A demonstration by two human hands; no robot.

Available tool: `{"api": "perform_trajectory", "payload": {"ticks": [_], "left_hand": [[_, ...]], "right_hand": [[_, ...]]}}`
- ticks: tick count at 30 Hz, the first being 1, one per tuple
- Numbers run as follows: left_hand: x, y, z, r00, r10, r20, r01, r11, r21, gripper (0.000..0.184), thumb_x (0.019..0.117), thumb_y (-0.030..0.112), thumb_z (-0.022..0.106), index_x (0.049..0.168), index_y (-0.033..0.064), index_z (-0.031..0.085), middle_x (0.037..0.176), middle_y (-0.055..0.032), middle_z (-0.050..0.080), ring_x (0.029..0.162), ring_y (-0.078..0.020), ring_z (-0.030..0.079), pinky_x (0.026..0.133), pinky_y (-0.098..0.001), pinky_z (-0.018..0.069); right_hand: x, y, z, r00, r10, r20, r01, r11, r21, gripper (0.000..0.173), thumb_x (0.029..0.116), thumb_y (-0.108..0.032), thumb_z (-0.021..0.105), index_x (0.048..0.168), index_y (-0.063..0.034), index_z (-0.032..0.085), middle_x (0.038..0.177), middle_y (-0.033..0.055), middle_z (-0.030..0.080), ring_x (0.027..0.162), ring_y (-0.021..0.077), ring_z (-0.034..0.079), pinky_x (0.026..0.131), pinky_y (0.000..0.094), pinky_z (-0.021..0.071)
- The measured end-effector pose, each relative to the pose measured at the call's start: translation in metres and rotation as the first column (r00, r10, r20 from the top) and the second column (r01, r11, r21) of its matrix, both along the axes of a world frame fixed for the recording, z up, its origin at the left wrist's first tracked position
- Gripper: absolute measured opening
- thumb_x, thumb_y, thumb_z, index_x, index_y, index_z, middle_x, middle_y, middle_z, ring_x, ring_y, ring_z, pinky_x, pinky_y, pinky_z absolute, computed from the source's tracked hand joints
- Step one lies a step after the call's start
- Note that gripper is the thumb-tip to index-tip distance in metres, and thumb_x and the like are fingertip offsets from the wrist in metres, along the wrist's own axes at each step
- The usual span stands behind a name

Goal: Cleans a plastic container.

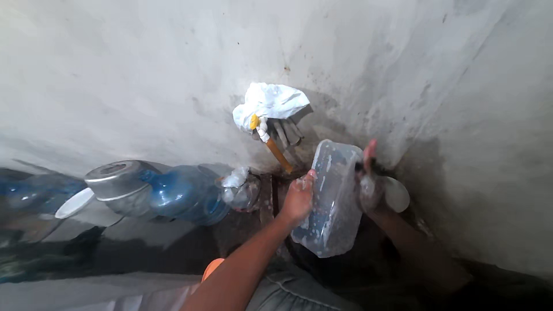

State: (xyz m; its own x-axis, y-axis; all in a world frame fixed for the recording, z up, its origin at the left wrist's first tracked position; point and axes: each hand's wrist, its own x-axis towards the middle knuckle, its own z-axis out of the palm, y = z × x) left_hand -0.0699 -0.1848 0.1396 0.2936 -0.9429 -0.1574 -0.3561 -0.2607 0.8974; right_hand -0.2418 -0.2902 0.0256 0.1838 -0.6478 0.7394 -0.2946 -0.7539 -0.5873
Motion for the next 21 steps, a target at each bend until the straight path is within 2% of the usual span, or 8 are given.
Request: {"api": "perform_trajectory", "payload": {"ticks": [3,6,8,10,12,15,18,21], "left_hand": [[-0.001,0.0,0.004,0.984,-0.047,0.169,0.054,0.998,-0.039,0.045,0.1126,0.034,0.035,0.106,0.0024,0.067,0.09,-0.0101,0.063,0.083,-0.0171,0.061,0.08,-0.0375,0.0525],[0.0,0.001,0.007,0.934,-0.122,0.335,0.147,0.988,-0.051,0.045,0.1113,0.037,0.039,0.105,0.0032,0.068,0.088,-0.0107,0.065,0.084,-0.0202,0.063,0.081,-0.0423,0.0528],[0.002,0.001,0.004,0.852,-0.185,0.49,0.254,0.964,-0.078,0.049,0.1101,0.042,0.041,0.097,0.0035,0.068,0.08,-0.0106,0.064,0.077,-0.0225,0.064,0.076,-0.0449,0.0533],[0.004,0.003,-0.005,0.739,-0.138,0.659,0.347,0.916,-0.198,0.054,0.1093,0.045,0.041,0.088,0.0041,0.069,0.071,-0.0105,0.065,0.07,-0.0246,0.067,0.069,-0.0468,0.055],[0.01,0.003,-0.015,0.655,-0.001,0.756,0.399,0.85,-0.345,0.057,0.1084,0.046,0.043,0.078,0.0056,0.069,0.065,-0.0092,0.063,0.062,-0.0242,0.066,0.059,-0.0452,0.0544],[0.014,0.002,-0.018,0.588,0.141,0.796,0.408,0.799,-0.442,0.057,0.1072,0.048,0.044,0.071,0.0076,0.062,0.058,-0.0064,0.057,0.053,-0.0216,0.061,0.05,-0.041,0.0492],[-0.002,0.001,0.0,0.623,0.151,0.767,0.366,0.81,-0.457,0.048,0.1081,0.04,0.042,0.084,0.0065,0.066,0.068,-0.006,0.061,0.061,-0.0211,0.063,0.054,-0.0416,0.0513],[-0.015,-0.003,0.01,0.6,0.257,0.758,0.382,0.741,-0.553,0.048,0.1061,0.031,0.036,0.076,0.0061,0.065,0.059,-0.0063,0.058,0.054,-0.0219,0.062,0.048,-0.0405,0.0469]], "right_hand": [[-0.009,-0.028,0.063,0.969,0.19,0.159,-0.217,0.961,0.174,0.062,0.11,-0.034,0.035,0.163,-0.004,0.023,0.161,0.0117,0.042,0.139,0.0174,0.054,0.113,0.0356,0.0473],[-0.012,-0.04,0.108,0.82,0.406,0.404,-0.546,0.768,0.336,0.045,0.1068,-0.019,0.043,0.15,-0.009,0.033,0.139,0.013,0.064,0.117,0.0289,0.07,0.097,0.0455,0.0613],[-0.014,-0.043,0.125,0.836,0.498,0.23,-0.548,0.743,0.383,0.032,0.1047,-0.02,0.053,0.133,-0.0065,0.047,0.123,0.0114,0.069,0.104,0.025,0.073,0.089,0.0438,0.0636],[-0.013,-0.038,0.136,0.85,0.521,-0.081,-0.436,0.78,0.448,0.023,0.1027,-0.033,0.059,0.109,-0.0107,0.063,0.09,0.0032,0.069,0.075,0.0143,0.068,0.066,0.0368,0.0582],[-0.01,-0.031,0.145,0.791,0.546,-0.276,-0.4,0.803,0.443,0.04,0.1038,-0.045,0.053,0.082,-0.0141,0.068,0.065,-0.0016,0.058,0.056,0.0105,0.056,0.053,0.0342,0.0472],[-0.009,-0.019,0.158,0.786,0.447,-0.428,-0.306,0.881,0.36,0.055,0.1047,-0.051,0.046,0.068,-0.0135,0.064,0.058,0.0005,0.055,0.054,0.0149,0.056,0.052,0.0415,0.0455],[-0.003,0.0,0.167,0.849,0.274,-0.451,-0.143,0.942,0.303,0.059,0.1055,-0.054,0.042,0.071,-0.0122,0.064,0.063,0.0064,0.059,0.06,0.0236,0.063,0.054,0.0498,0.0502],[0.01,0.02,0.165,0.862,0.21,-0.461,-0.219,0.975,0.035,0.041,0.1046,-0.033,0.045,0.085,-0.0085,0.071,0.065,0.0094,0.064,0.063,0.0279,0.066,0.056,0.0497,0.0513]]}}
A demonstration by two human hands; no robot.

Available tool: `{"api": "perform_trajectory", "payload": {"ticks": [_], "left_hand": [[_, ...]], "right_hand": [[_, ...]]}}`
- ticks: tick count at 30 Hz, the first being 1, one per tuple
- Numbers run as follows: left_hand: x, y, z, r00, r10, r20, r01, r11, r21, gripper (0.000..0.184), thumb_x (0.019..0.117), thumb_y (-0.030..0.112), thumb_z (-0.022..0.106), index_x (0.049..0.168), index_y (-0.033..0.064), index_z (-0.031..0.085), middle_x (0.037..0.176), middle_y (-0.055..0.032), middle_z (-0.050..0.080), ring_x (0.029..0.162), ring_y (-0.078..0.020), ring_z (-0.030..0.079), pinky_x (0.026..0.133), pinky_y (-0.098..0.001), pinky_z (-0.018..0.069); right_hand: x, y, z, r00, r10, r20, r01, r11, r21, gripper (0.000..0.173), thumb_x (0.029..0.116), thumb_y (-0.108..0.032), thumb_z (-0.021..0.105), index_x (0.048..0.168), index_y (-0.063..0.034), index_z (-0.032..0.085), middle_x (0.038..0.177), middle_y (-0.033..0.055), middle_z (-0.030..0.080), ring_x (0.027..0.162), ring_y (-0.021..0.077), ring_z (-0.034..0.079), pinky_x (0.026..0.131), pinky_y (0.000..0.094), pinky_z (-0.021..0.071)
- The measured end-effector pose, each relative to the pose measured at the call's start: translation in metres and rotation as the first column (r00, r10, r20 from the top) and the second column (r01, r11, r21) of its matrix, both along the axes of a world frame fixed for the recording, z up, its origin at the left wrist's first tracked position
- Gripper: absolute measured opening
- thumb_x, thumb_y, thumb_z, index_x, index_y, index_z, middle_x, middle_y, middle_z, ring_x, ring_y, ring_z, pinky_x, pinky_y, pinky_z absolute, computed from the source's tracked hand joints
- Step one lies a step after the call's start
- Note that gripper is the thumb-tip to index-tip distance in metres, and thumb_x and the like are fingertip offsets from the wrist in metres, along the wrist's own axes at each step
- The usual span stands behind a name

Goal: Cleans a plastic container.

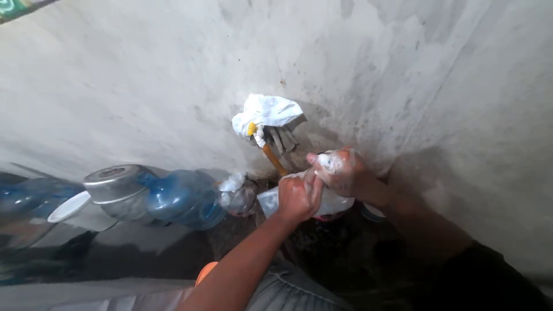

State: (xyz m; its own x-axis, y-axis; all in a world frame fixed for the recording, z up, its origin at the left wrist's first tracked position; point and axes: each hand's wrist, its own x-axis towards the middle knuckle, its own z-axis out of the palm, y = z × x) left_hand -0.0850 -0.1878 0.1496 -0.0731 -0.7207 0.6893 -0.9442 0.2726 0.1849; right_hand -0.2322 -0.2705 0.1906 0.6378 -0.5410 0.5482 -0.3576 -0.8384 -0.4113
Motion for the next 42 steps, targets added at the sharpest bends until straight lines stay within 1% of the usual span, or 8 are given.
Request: {"api": "perform_trajectory", "payload": {"ticks": [8,16,20,26,30,35,39,42], "left_hand": [[0.016,-0.001,0.014,0.903,0.106,-0.416,-0.077,0.993,0.085,0.058,0.1113,0.038,0.033,0.063,0.0118,0.05,0.052,0.0012,0.043,0.046,-0.0107,0.046,0.045,-0.0295,0.0395],[0.033,0.0,0.017,0.707,-0.03,-0.706,0.047,0.999,0.005,0.055,0.1087,0.039,0.045,0.058,0.0199,0.043,0.048,0.006,0.039,0.04,-0.0068,0.038,0.04,-0.0248,0.0339],[0.045,0.006,0.011,0.65,-0.03,-0.759,0.057,0.998,0.01,0.053,0.1072,0.042,0.047,0.059,0.0201,0.046,0.049,0.005,0.042,0.04,-0.0082,0.04,0.04,-0.026,0.0366],[0.044,0.009,0.011,0.464,-0.086,-0.882,0.077,0.995,-0.056,0.046,0.1075,0.044,0.037,0.071,0.0245,0.058,0.062,0.0095,0.057,0.056,-0.0031,0.058,0.054,-0.0244,0.0527],[0.041,0.011,0.018,0.627,0.014,-0.779,0.154,0.978,0.141,0.061,0.1074,0.059,0.025,0.083,0.0192,0.063,0.067,0.0071,0.06,0.059,-0.0037,0.059,0.054,-0.0258,0.0527],[0.02,-0.001,0.025,0.943,0.058,-0.327,0.116,0.865,0.488,0.047,0.1061,0.05,0.047,0.099,0.0097,0.069,0.073,-0.0051,0.063,0.066,-0.0191,0.064,0.063,-0.0455,0.0552],[0.01,0.0,0.017,0.987,0.024,-0.161,0.013,0.974,0.225,0.05,0.1026,0.043,0.043,0.066,0.0127,0.059,0.055,-0.0001,0.052,0.052,-0.0159,0.055,0.05,-0.0409,0.0453],[0.025,0.005,0.014,0.946,-0.025,-0.324,0.044,0.998,0.052,0.052,0.1054,0.04,0.046,0.062,0.0145,0.055,0.053,0.0039,0.048,0.047,-0.0081,0.048,0.047,-0.0312,0.0414]], "right_hand": [[0.005,-0.031,-0.025,0.927,0.316,0.201,-0.302,0.948,-0.099,0.038,0.1001,-0.026,0.05,0.078,-0.0028,0.071,0.066,0.0103,0.066,0.062,0.0233,0.066,0.059,0.0445,0.053],[-0.007,-0.036,-0.006,0.983,0.174,0.065,-0.186,0.944,0.273,0.053,0.1101,-0.039,0.034,0.075,-0.0093,0.062,0.062,0.0007,0.053,0.06,0.0125,0.057,0.058,0.0362,0.0484],[-0.018,-0.052,-0.015,0.981,0.187,0.052,-0.194,0.962,0.193,0.041,0.1075,-0.028,0.046,0.1,0.0013,0.074,0.087,0.0152,0.073,0.084,0.0244,0.071,0.08,0.0473,0.0566],[-0.017,-0.06,-0.034,0.767,-0.067,0.638,-0.356,0.784,0.509,0.036,0.104,-0.045,0.049,0.082,-0.0224,0.066,0.073,-0.0134,0.064,0.069,-0.0039,0.061,0.066,0.0193,0.054],[-0.022,-0.059,-0.007,0.83,-0.135,0.541,-0.23,0.801,0.552,0.037,0.1038,-0.042,0.053,0.074,-0.0211,0.06,0.067,-0.0132,0.056,0.065,-0.0046,0.055,0.064,0.0187,0.0494],[-0.008,-0.039,0.007,0.975,-0.028,0.222,-0.07,0.905,0.42,0.046,0.1043,-0.042,0.055,0.074,-0.0092,0.063,0.065,0.0004,0.058,0.062,0.0109,0.057,0.06,0.037,0.0502],[0.011,-0.006,-0.007,0.971,0.08,0.227,-0.129,0.969,0.21,0.045,0.1071,-0.031,0.043,0.079,-0.0058,0.066,0.064,0.0051,0.058,0.061,0.0172,0.061,0.057,0.0404,0.05],[0.01,-0.017,-0.023,0.967,0.158,0.202,-0.171,0.984,0.047,0.044,0.1066,-0.025,0.041,0.084,-0.0011,0.07,0.066,0.012,0.064,0.064,0.0258,0.066,0.06,0.0469,0.0531]]}}
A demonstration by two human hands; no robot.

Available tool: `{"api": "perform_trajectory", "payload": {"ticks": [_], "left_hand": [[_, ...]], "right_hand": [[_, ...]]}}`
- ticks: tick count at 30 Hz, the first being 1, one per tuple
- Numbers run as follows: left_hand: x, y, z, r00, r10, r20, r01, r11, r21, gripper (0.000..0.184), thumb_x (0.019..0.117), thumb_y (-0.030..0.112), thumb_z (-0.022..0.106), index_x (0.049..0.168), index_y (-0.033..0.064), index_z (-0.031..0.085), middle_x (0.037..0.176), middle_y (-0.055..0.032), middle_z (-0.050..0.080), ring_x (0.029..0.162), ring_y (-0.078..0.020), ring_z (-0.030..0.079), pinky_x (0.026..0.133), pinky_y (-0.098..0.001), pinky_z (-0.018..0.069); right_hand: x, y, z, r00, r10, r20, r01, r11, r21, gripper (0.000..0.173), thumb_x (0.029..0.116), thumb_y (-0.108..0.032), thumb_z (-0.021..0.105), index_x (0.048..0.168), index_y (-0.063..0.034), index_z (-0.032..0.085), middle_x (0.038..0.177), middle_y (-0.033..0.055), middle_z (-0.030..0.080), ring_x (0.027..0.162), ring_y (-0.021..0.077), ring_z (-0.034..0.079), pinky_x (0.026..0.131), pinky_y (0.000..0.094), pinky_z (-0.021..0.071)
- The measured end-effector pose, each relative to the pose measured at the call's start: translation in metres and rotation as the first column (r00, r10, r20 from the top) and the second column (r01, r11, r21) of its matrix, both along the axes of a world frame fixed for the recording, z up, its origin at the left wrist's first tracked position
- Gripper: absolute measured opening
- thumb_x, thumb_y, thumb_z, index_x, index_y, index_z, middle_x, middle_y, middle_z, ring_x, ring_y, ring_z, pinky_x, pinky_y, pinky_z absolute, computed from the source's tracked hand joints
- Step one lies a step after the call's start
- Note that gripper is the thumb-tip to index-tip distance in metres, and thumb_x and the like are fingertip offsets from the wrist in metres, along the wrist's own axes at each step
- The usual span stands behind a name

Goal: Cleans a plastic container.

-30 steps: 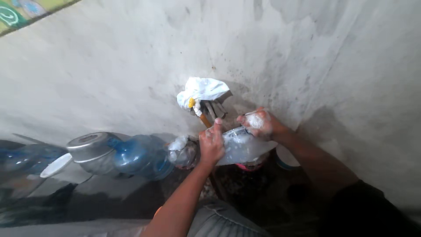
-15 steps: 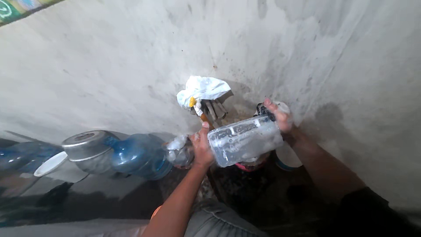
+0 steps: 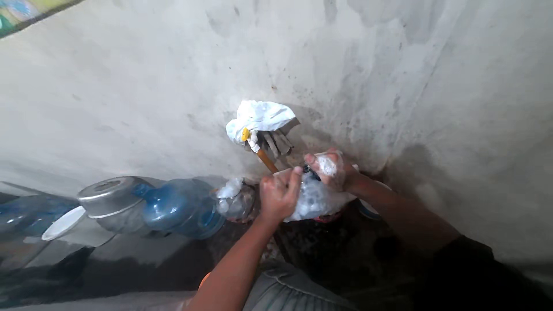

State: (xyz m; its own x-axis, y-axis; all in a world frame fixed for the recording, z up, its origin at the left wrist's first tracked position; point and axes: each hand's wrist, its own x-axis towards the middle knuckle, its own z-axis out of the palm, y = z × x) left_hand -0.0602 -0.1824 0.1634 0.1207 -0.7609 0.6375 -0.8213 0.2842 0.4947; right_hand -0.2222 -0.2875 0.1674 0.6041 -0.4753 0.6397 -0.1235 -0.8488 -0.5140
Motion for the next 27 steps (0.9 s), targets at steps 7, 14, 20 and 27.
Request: {"api": "perform_trajectory", "payload": {"ticks": [7,14,20,27], "left_hand": [[0.022,0.014,0.005,0.936,-0.063,-0.347,0.034,0.996,-0.088,0.044,0.1035,0.036,0.05,0.062,0.0223,0.05,0.053,0.0124,0.046,0.046,0.0007,0.045,0.045,-0.019,0.0404],[0.021,0.009,0.012,0.583,-0.033,-0.812,-0.085,0.991,-0.102,0.039,0.107,0.047,0.043,0.082,0.0254,0.063,0.071,0.0108,0.062,0.067,-0.0014,0.062,0.063,-0.0251,0.0559],[0.019,-0.002,0.004,0.307,-0.092,-0.947,0.049,0.996,-0.081,0.039,0.1067,0.052,0.038,0.103,0.0257,0.066,0.088,0.0074,0.069,0.083,-0.0042,0.068,0.072,-0.0294,0.0593],[0.014,-0.014,-0.003,0.096,0.009,-0.995,0.054,0.998,0.014,0.058,0.1053,0.062,0.029,0.121,0.0181,0.063,0.107,-0.004,0.072,0.099,-0.0178,0.07,0.082,-0.0451,0.06]], "right_hand": [[-0.03,-0.051,-0.027,0.988,-0.075,-0.133,0.075,0.997,-0.009,0.044,0.1062,-0.027,0.044,0.09,0.0026,0.073,0.082,0.019,0.071,0.084,0.0347,0.071,0.082,0.0543,0.0545],[-0.063,-0.052,-0.053,0.836,-0.264,0.48,-0.265,0.572,0.776,0.035,0.1125,-0.028,0.032,0.124,-0.0112,0.06,0.099,-0.007,0.065,0.092,-0.0079,0.062,0.082,0.0129,0.0537],[-0.054,-0.053,-0.078,0.677,-0.514,0.527,-0.11,0.638,0.762,0.031,0.1093,-0.034,0.046,0.116,-0.0121,0.066,0.096,-0.0082,0.07,0.088,-0.0039,0.066,0.081,0.0189,0.0582],[-0.068,-0.063,-0.062,0.507,-0.569,0.648,-0.002,0.75,0.661,0.037,0.105,-0.029,0.058,0.135,-0.0084,0.054,0.114,0.0076,0.066,0.096,0.0207,0.07,0.085,0.0434,0.0619]]}}
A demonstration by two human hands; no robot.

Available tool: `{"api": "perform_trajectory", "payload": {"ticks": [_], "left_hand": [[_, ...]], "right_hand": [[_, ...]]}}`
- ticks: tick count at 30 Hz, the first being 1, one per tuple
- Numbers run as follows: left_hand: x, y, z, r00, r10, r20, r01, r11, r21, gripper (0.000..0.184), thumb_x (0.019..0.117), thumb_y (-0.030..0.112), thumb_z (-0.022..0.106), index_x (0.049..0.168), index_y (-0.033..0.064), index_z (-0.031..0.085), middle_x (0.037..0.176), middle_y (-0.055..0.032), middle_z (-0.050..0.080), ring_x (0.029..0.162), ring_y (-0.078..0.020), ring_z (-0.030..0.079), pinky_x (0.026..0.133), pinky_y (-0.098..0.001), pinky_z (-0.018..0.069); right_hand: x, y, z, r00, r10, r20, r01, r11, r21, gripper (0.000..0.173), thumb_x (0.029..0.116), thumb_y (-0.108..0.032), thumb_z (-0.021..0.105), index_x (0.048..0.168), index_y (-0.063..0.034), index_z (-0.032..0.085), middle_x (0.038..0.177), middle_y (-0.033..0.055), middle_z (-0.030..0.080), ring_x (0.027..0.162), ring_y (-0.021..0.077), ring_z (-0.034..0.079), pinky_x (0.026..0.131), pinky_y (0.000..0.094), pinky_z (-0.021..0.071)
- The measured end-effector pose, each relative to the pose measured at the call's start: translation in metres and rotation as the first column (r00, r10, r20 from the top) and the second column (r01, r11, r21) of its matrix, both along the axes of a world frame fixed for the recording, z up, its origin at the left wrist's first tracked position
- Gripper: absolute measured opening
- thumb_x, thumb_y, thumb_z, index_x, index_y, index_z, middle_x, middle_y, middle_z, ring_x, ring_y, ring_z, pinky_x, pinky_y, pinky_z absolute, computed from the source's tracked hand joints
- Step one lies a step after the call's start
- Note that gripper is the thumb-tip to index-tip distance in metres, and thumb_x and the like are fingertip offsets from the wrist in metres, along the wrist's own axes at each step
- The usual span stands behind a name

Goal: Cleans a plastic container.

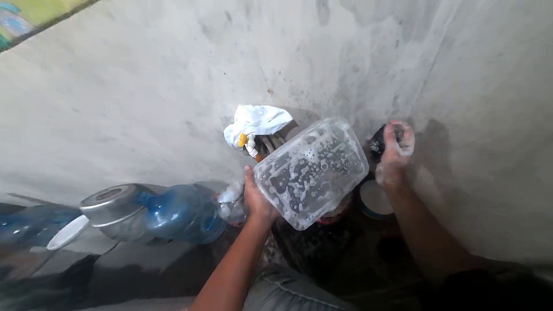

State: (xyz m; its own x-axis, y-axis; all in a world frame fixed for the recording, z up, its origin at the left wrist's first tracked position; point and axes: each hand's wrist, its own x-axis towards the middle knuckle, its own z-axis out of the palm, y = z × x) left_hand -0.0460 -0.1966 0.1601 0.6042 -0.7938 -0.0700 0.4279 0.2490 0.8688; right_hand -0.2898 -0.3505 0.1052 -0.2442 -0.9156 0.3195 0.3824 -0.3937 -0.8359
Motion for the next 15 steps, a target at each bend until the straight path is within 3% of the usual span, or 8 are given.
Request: {"api": "perform_trajectory", "payload": {"ticks": [2,4,6,9,10,11,12,15], "left_hand": [[-0.007,-0.003,-0.002,1.0,-0.027,0.01,0.027,0.999,0.026,0.061,0.1044,0.065,0.03,0.122,0.0175,0.064,0.107,-0.0053,0.073,0.098,-0.0196,0.071,0.081,-0.0457,0.0606],[-0.016,-0.005,0.001,0.998,-0.066,0.009,0.066,0.997,0.03,0.06,0.1047,0.064,0.03,0.119,0.0177,0.065,0.105,-0.0046,0.073,0.096,-0.019,0.071,0.079,-0.0445,0.0609],[-0.025,-0.007,0.004,0.998,-0.06,-0.008,0.061,0.997,0.048,0.06,0.1048,0.064,0.03,0.122,0.0178,0.064,0.107,-0.0048,0.072,0.099,-0.0196,0.071,0.081,-0.0458,0.0601],[-0.036,-0.012,0.005,1.0,-0.02,0.024,0.018,0.994,0.104,0.061,0.1042,0.066,0.029,0.121,0.0185,0.064,0.103,-0.0041,0.072,0.093,-0.0177,0.07,0.075,-0.0426,0.06],[-0.036,-0.014,0.001,0.999,-0.005,0.047,0.0,0.993,0.118,0.062,0.1041,0.066,0.028,0.118,0.0176,0.064,0.099,-0.0043,0.072,0.089,-0.0173,0.07,0.072,-0.0412,0.0601],[-0.032,-0.014,-0.004,0.997,0.003,0.074,-0.013,0.992,0.125,0.063,0.1045,0.066,0.028,0.117,0.0166,0.064,0.098,-0.0044,0.071,0.088,-0.0168,0.07,0.072,-0.0404,0.0597],[-0.027,-0.011,-0.01,0.994,0.011,0.111,-0.026,0.99,0.136,0.063,0.105,0.065,0.027,0.117,0.0162,0.065,0.098,-0.0038,0.071,0.089,-0.0159,0.069,0.074,-0.0401,0.0592],[-0.012,-0.002,-0.014,0.965,0.076,0.252,-0.137,0.964,0.23,0.067,0.1035,0.067,0.032,0.117,0.012,0.067,0.099,-0.0066,0.071,0.089,-0.0177,0.069,0.076,-0.0429,0.0592]], "right_hand": [[0.002,0.001,0.007,0.989,-0.023,-0.146,0.003,0.991,-0.135,0.03,0.1022,-0.026,0.063,0.125,-0.0065,0.063,0.114,0.0054,0.068,0.097,0.0154,0.069,0.083,0.0366,0.0607],[0.01,0.002,0.011,0.902,-0.128,-0.413,0.034,0.973,-0.228,0.031,0.1007,-0.028,0.064,0.121,-0.0053,0.069,0.139,0.0088,0.057,0.119,0.0173,0.062,0.097,0.0368,0.0566],[0.03,0.013,0.015,0.762,-0.177,-0.623,0.03,0.97,-0.24,0.043,0.1053,-0.035,0.054,0.138,-0.0087,0.062,0.161,0.0158,0.038,0.138,0.0284,0.052,0.109,0.0481,0.049],[0.072,0.063,0.027,0.645,-0.122,-0.754,-0.171,0.939,-0.298,0.051,0.1059,-0.033,0.053,0.151,-0.0092,0.049,0.151,0.0156,0.053,0.128,0.0298,0.061,0.098,0.0534,0.0549],[0.083,0.08,0.03,0.611,-0.069,-0.788,-0.301,0.901,-0.312,0.056,0.1053,-0.035,0.052,0.156,-0.0126,0.045,0.16,0.0105,0.045,0.142,0.0263,0.049,0.112,0.0522,0.0458],[0.09,0.095,0.028,0.585,-0.026,-0.811,-0.425,0.841,-0.334,0.057,0.1057,-0.037,0.05,0.158,-0.0162,0.043,0.167,0.0076,0.034,0.154,0.0252,0.031,0.126,0.053,0.027],[0.094,0.107,0.022,0.576,-0.05,-0.816,-0.498,0.77,-0.399,0.052,0.1055,-0.038,0.05,0.155,-0.021,0.049,0.168,0.0062,0.031,0.158,0.0271,0.02,0.13,0.056,0.0141],[0.083,0.119,-0.022,0.628,-0.187,-0.755,-0.568,0.553,-0.609,0.036,0.1071,-0.039,0.05,0.141,-0.0376,0.062,0.16,-0.0022,0.046,0.156,0.0265,0.026,0.129,0.061,0.0125]]}}
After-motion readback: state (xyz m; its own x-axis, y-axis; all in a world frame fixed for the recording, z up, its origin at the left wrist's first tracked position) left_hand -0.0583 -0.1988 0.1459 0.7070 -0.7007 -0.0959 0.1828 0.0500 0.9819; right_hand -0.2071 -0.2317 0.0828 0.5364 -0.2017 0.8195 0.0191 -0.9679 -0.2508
